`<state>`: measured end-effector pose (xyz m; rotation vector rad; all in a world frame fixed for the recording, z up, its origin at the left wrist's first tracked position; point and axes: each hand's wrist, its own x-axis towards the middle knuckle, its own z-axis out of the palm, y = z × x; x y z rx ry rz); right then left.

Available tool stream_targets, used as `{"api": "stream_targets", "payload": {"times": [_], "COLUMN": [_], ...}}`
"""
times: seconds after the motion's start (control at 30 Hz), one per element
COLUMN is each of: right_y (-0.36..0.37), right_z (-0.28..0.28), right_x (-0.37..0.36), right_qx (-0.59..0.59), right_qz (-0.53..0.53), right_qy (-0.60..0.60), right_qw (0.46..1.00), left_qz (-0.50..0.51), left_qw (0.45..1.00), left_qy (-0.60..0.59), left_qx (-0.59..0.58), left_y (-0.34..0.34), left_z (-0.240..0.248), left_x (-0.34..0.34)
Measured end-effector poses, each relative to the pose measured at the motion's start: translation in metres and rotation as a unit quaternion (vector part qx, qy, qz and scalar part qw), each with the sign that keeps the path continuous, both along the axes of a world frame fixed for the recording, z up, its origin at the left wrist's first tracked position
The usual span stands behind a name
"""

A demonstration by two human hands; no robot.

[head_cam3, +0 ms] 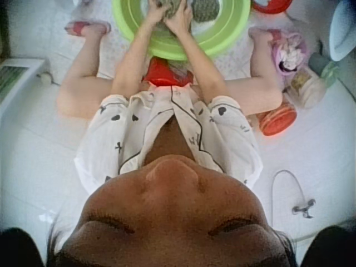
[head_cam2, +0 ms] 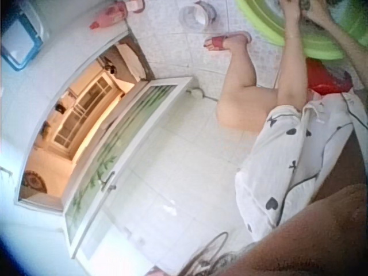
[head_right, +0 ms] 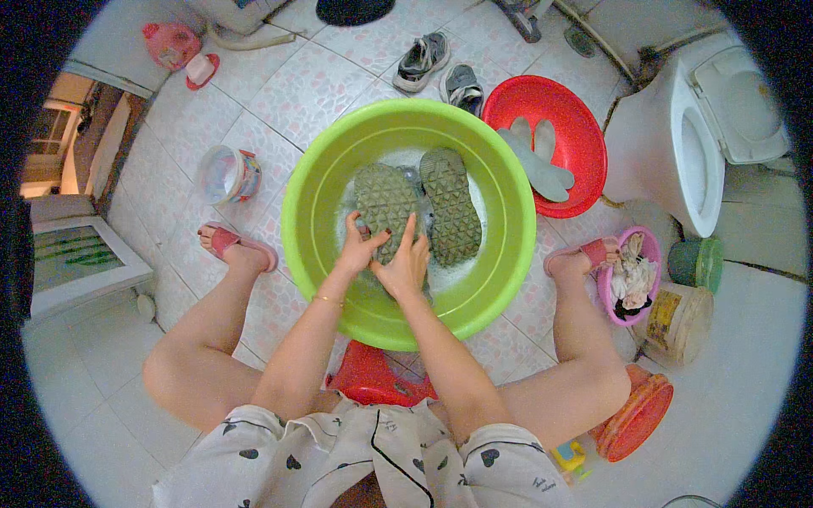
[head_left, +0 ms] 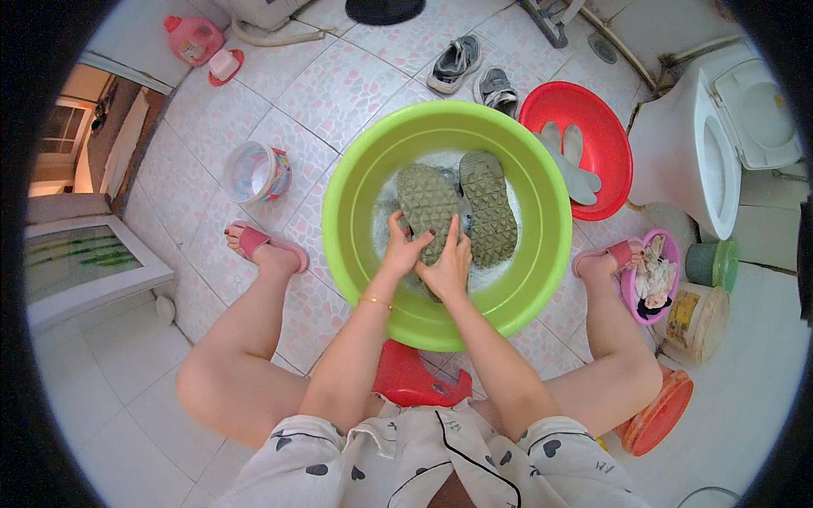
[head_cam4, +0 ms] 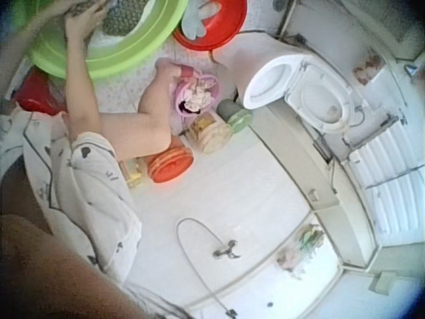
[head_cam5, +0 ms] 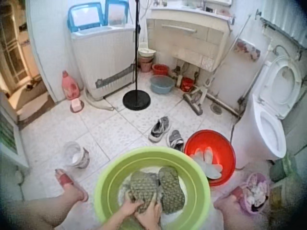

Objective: The person scrubs shoe soles and then washes a sneaker in a basin of soapy water using a small brush.

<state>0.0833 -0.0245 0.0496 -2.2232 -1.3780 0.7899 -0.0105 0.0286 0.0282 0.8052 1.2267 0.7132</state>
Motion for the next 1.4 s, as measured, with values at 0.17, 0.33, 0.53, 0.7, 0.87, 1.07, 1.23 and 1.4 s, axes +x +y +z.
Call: {"api": "stream_targets", "payload": {"times": [0.17,0.33,0.53,0.7,0.87,1.07,1.23,1.4], "right_y": [-0.012,-0.012,-0.003,0.007,0.010,0.013,0.018,0.020], "right_z": [0.010,-0.003,-0.040,-0.047,-0.072,-0.088,-0.099,-0.083], "right_x": [-0.002,-0.015,-0.027,-0.032,-0.009,-0.012,-0.019,-0.021], "right_qx": [0.076,0.025,-0.066,-0.106,-0.129,-0.077,-0.138,-0.100], "right_qz": [0.009,0.015,0.071,0.108,0.136,0.105,0.139,0.095], "right_qy": [0.009,0.045,-0.050,-0.095,-0.137,-0.138,-0.163,-0.091], "right_qw": [0.997,0.999,0.994,0.984,0.973,0.982,0.967,0.986], "left_qz": [0.001,-0.006,-0.036,-0.179,-0.218,-0.268,-0.189,-0.133], "left_qw": [0.998,0.997,0.951,0.876,0.867,0.829,0.874,0.881], "left_qy": [0.009,0.046,0.298,0.438,0.438,0.479,0.445,0.453], "left_qx": [0.056,0.064,0.077,-0.091,-0.099,-0.107,-0.048,-0.016], "left_y": [-0.011,-0.014,-0.002,0.016,0.019,0.026,0.017,0.012], "left_z": [0.019,-0.025,-0.038,-0.065,-0.063,-0.061,-0.075,-0.111], "left_x": [-0.002,-0.017,-0.014,-0.009,0.015,0.022,0.016,0.003]}}
